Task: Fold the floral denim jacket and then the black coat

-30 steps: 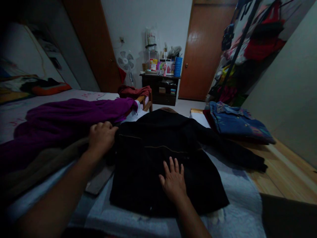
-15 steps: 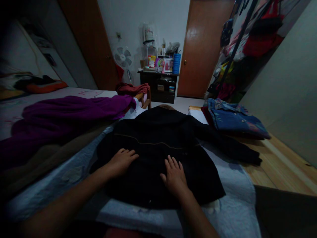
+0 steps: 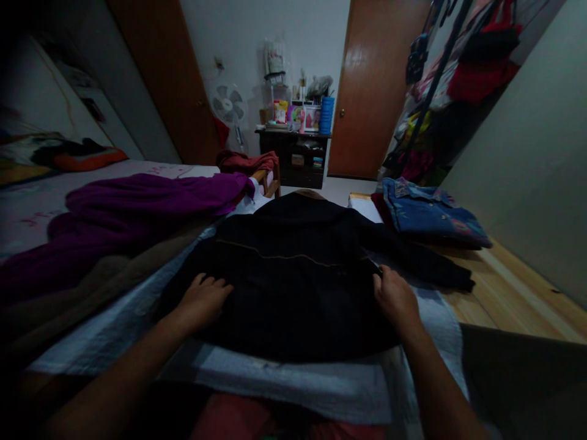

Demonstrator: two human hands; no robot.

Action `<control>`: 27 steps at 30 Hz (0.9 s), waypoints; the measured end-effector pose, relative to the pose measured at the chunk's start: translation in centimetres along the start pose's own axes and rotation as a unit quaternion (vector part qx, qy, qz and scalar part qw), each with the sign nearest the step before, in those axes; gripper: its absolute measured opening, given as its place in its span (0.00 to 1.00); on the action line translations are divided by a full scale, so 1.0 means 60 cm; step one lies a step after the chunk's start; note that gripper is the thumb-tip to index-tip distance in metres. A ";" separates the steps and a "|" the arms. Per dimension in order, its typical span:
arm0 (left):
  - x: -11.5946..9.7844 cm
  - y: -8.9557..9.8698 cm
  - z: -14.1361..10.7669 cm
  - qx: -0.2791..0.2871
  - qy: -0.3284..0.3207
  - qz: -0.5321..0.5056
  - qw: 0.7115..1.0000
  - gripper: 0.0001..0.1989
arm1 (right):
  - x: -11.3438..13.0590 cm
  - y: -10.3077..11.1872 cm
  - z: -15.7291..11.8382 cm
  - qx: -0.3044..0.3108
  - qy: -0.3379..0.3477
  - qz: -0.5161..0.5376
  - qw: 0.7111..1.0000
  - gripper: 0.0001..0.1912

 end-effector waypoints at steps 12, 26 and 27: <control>-0.155 -0.023 -0.015 0.065 -0.299 -0.147 0.941 0.23 | -0.022 0.000 -0.002 0.058 -0.041 0.119 0.990 0.18; -0.143 0.013 0.057 0.247 -0.332 -0.201 0.888 0.09 | 0.007 0.039 0.088 0.099 0.015 0.026 0.995 0.17; -0.149 0.019 0.068 0.207 -0.326 -0.201 0.900 0.09 | 0.012 0.041 0.103 0.095 0.005 0.049 0.994 0.18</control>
Point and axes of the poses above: each hand's wrist, its own z-axis towards the middle knuckle, its own y-axis out of the back of the hand, x = y × z, the point moved 1 cm from there along z, towards the middle knuckle, and after that the axes turned 13 degrees about x, right-handed, at the moved point
